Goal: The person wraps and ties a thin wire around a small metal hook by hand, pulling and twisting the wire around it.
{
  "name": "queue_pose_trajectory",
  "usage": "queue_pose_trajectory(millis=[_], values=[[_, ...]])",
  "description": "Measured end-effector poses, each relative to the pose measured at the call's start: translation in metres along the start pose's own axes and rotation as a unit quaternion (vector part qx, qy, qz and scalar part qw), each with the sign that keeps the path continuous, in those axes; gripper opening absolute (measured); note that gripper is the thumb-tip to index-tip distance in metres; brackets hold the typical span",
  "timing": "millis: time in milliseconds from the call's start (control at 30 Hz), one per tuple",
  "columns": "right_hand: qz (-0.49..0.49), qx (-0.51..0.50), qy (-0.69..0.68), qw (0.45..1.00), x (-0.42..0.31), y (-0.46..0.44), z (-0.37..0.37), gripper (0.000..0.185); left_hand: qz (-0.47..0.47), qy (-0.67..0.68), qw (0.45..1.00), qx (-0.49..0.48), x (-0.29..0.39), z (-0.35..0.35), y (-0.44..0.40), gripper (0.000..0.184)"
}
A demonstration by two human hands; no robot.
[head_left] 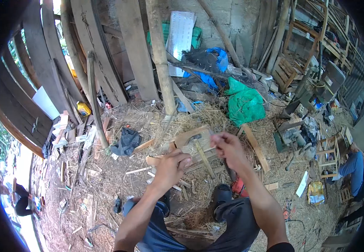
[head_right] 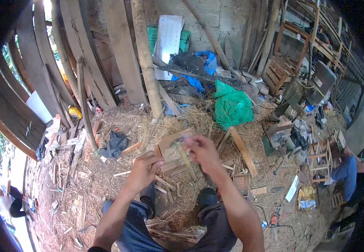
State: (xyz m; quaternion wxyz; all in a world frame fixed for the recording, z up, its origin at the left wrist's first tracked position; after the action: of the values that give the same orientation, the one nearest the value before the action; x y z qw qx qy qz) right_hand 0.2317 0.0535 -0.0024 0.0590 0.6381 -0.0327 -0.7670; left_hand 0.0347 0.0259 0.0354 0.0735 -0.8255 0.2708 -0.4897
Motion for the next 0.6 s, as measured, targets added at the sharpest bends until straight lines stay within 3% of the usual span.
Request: queue_pose_trajectory(millis=[67, 200, 467, 533, 600], values=[[0.013, -0.040, -0.016, 0.999, 0.003, 0.001, 0.013, 0.014, -0.014, 0.002, 1.000, -0.022, 0.004, 0.002, -0.001, 0.011], [-0.009, 0.037, -0.035, 0.999, -0.009, -0.013, -0.013, 0.015, -0.025, 0.027, 0.999, -0.020, -0.005, -0.002, 0.009, 0.011], [0.038, -0.065, -0.025, 0.997, -0.006, -0.002, 0.028, 0.013, -0.014, 0.003, 1.000, -0.003, -0.001, -0.008, 0.006, 0.013], [0.047, 0.042, -0.024, 0.998, -0.005, -0.013, 0.003, 0.010, -0.013, 0.012, 1.000, 0.002, 0.002, -0.011, 0.006, 0.014], [0.036, 0.027, -0.042, 0.998, -0.003, -0.021, -0.018, 0.011, -0.003, 0.004, 1.000, 0.005, 0.001, -0.013, 0.009, 0.015]])
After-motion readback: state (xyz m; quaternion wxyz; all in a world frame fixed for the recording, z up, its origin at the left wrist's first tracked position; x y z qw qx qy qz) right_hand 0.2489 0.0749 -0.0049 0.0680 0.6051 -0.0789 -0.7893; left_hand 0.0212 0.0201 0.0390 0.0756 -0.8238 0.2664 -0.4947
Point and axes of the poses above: each hand's wrist, its own y-axis away from the middle knuckle, its own z-axis out of the palm, x = y × z, the point moved 5 cm from there along -y, towards the middle knuckle, and after that the axes turned 9 degrees about y, right-handed, at the moved point
